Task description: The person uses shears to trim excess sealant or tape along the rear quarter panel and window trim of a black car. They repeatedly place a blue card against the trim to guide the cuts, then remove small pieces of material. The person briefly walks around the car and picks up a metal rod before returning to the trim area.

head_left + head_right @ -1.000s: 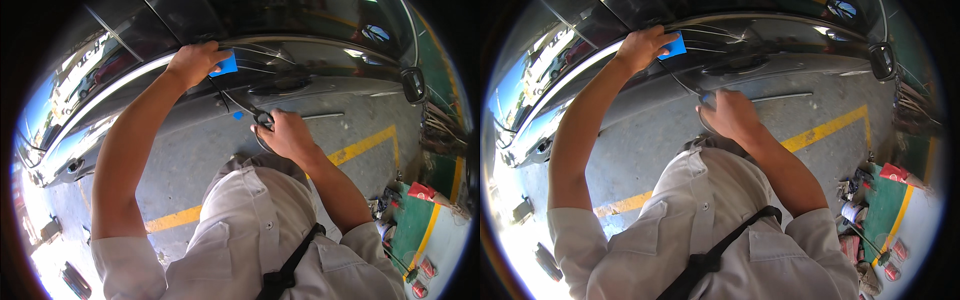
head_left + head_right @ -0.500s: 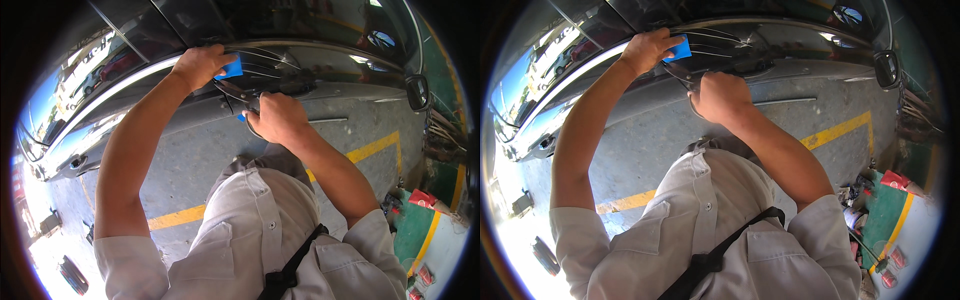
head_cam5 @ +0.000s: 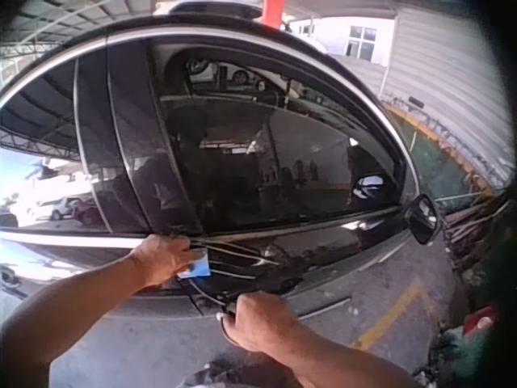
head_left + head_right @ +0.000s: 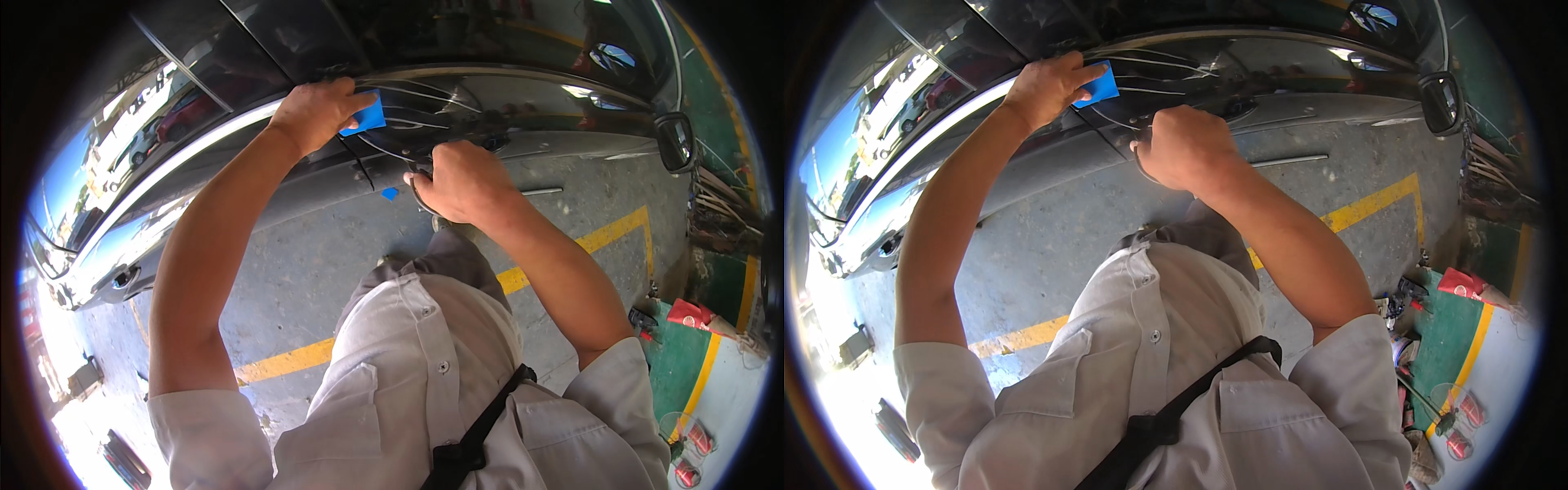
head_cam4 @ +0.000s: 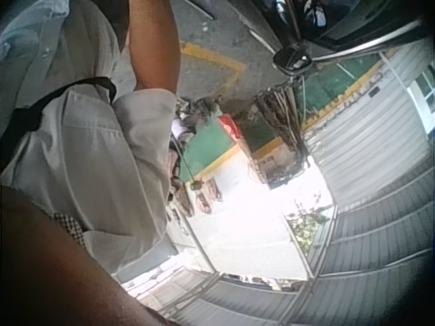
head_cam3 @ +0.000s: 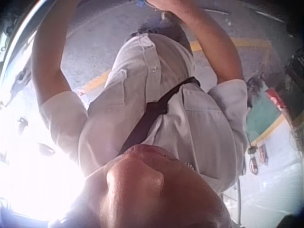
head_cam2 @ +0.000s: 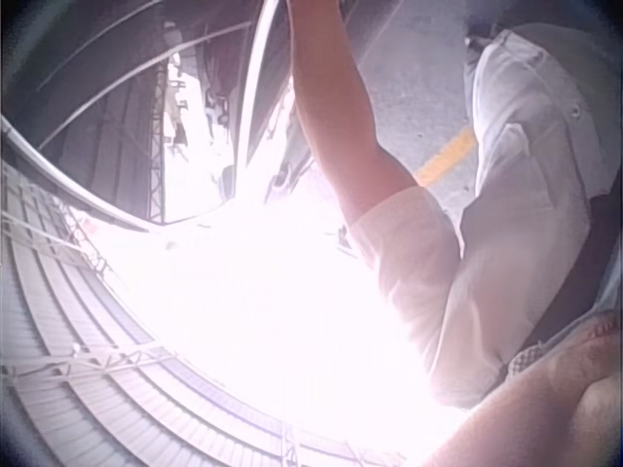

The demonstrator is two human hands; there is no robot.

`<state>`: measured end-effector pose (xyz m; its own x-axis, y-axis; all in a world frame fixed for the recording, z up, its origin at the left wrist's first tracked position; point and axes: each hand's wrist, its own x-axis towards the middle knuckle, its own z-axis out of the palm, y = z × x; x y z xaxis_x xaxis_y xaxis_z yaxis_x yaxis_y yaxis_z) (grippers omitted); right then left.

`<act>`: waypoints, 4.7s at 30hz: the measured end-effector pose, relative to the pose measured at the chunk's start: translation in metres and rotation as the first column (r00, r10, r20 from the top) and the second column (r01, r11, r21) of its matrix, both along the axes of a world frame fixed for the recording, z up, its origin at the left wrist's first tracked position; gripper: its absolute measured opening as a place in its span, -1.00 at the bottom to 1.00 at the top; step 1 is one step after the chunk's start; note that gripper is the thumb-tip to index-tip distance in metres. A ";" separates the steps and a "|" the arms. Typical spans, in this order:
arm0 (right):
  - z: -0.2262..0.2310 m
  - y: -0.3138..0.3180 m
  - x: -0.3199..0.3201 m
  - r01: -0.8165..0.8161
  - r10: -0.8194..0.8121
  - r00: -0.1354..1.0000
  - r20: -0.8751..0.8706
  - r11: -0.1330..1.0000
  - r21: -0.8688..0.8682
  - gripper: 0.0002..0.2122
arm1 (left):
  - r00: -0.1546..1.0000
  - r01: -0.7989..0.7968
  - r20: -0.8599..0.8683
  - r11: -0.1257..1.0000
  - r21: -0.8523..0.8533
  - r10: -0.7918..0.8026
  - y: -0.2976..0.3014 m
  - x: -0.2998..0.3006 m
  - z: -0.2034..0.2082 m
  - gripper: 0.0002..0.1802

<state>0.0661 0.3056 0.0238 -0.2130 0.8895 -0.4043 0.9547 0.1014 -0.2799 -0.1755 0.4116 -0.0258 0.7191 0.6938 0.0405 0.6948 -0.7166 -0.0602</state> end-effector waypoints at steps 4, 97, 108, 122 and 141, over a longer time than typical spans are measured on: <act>0.001 0.001 0.006 0.013 -0.012 1.000 -0.014 0.998 0.054 -0.50 | 1.000 0.010 -0.009 1.000 0.004 -0.010 0.001 0.000 -0.001 -0.48; -0.017 -0.011 -0.073 0.229 -0.690 0.478 -0.544 0.696 -0.681 -0.61 | 0.461 -0.837 -0.174 0.491 0.242 0.870 -0.079 0.182 -0.096 0.01; -0.007 -0.014 -0.070 0.298 -0.767 0.473 -0.434 0.603 -0.740 -0.65 | 0.385 -0.864 -0.375 0.472 0.174 0.843 -0.088 0.188 -0.070 0.25; 0.079 0.070 -0.031 -0.074 -0.097 0.870 -0.483 0.944 -0.322 -0.63 | 0.457 -0.854 0.376 0.515 -0.067 0.806 -0.068 0.160 -0.080 -0.35; 0.068 0.144 -0.022 -0.464 0.453 0.872 -0.184 0.886 -0.015 -0.59 | 0.454 -0.845 0.464 0.533 -0.048 0.761 -0.070 0.156 -0.074 -0.43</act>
<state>0.0439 0.4498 0.0918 -0.6612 0.6518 -0.3714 0.7420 0.4953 -0.4518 -0.0199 0.3414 -0.1001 -0.2716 0.9018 0.3361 0.9378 0.1695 0.3030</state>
